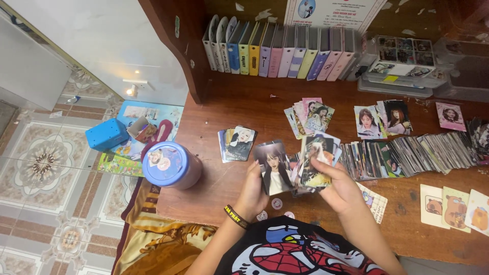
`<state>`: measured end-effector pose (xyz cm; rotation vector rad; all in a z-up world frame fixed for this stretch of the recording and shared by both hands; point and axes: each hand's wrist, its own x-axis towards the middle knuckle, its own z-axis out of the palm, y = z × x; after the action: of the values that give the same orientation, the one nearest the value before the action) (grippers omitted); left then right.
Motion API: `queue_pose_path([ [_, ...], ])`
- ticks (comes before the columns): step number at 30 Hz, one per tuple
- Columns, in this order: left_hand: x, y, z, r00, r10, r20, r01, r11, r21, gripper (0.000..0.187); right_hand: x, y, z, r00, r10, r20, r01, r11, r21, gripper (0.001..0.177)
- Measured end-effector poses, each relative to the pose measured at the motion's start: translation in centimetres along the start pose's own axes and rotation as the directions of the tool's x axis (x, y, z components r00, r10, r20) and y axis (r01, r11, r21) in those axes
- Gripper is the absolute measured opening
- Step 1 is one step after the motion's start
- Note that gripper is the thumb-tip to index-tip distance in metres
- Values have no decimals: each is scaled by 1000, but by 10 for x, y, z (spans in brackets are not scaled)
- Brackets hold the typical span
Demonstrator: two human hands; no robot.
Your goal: Sorting and organizing collectible photo cards into binders at a desk.
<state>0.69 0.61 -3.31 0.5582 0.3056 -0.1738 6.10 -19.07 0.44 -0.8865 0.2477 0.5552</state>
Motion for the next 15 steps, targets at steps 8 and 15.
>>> queue_pose_path([
  [8,8,-18,-10,933,359,5,-316,816,483,18,6,26,-5,998,-33,-49,20,969,-246,28],
  [15,-1,-6,6,769,637,-62,-465,622,629,11,0,16,-3,989,-31,-143,-2,975,-224,31],
])
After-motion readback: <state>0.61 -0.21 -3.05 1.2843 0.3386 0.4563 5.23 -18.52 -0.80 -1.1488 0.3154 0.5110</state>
